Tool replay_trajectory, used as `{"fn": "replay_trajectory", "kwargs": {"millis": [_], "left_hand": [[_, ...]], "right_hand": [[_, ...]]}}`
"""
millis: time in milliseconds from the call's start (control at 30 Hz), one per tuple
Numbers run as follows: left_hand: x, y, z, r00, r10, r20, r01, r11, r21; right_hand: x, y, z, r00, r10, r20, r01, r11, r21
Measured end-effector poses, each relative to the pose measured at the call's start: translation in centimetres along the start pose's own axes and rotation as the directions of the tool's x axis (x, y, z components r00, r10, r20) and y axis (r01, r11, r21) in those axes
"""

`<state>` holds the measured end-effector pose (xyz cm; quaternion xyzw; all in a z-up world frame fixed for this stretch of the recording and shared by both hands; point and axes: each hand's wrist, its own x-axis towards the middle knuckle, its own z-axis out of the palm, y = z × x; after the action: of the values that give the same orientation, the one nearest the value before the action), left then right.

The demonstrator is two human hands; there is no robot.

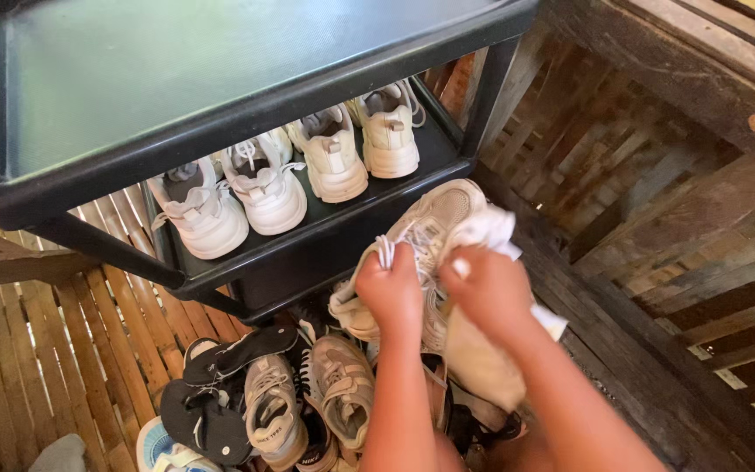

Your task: The person sits on the floor and wipes a pair of beige sneakers with a white cloth. They clean the upper, sides, and sole of one shoe, then place it on a black shoe rack. They pick up the matching shoe and continue wiping it with the same cloth.

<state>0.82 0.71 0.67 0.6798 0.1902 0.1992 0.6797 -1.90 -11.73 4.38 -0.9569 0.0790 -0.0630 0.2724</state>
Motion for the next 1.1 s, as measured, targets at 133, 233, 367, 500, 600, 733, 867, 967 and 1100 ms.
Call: {"fn": "replay_trajectory", "kwargs": {"millis": [133,233,367,500,600,733,867,967,1100], "left_hand": [[-0.1,0.2,-0.2,0.997,0.074,0.018,-0.075,0.997,0.033],[-0.7,0.4,-1.5,0.991,0.080,0.111,-0.088,0.994,0.071],[-0.9,0.5,-1.8,0.990,0.081,0.119,-0.095,0.989,0.114],[0.2,0.4,-1.4,0.996,0.065,0.053,-0.066,0.998,0.015],[0.4,0.2,-2.1,0.997,-0.015,0.077,0.014,1.000,0.014],[-0.3,0.1,-2.7,0.992,0.025,0.125,-0.030,0.999,0.038],[-0.5,0.8,-1.3,0.998,-0.033,0.051,0.036,0.998,-0.059],[-0.2,1.2,-1.0,0.998,-0.057,0.034,0.058,0.998,-0.024],[-0.5,1.4,-1.3,0.997,-0.024,0.067,0.026,0.999,-0.026]], "right_hand": [[0.0,-0.2,-0.3,0.973,0.047,-0.227,0.003,0.977,0.214],[1.3,0.8,-2.4,0.913,0.130,-0.388,-0.015,0.959,0.284],[0.5,0.6,-2.5,0.973,0.194,-0.126,-0.169,0.968,0.188],[-1.1,-1.1,0.0,0.995,-0.085,0.043,0.076,0.983,0.166],[-0.4,-0.7,-0.3,0.981,-0.126,-0.145,0.151,0.972,0.179],[1.3,1.4,-2.7,0.951,0.254,-0.174,-0.207,0.945,0.252],[0.0,1.2,-1.6,0.998,-0.044,0.051,0.044,0.999,0.016],[-1.2,0.8,0.7,0.949,-0.248,0.196,0.223,0.964,0.141],[0.0,2.6,0.0,0.985,-0.090,-0.149,0.121,0.970,0.209]]}}
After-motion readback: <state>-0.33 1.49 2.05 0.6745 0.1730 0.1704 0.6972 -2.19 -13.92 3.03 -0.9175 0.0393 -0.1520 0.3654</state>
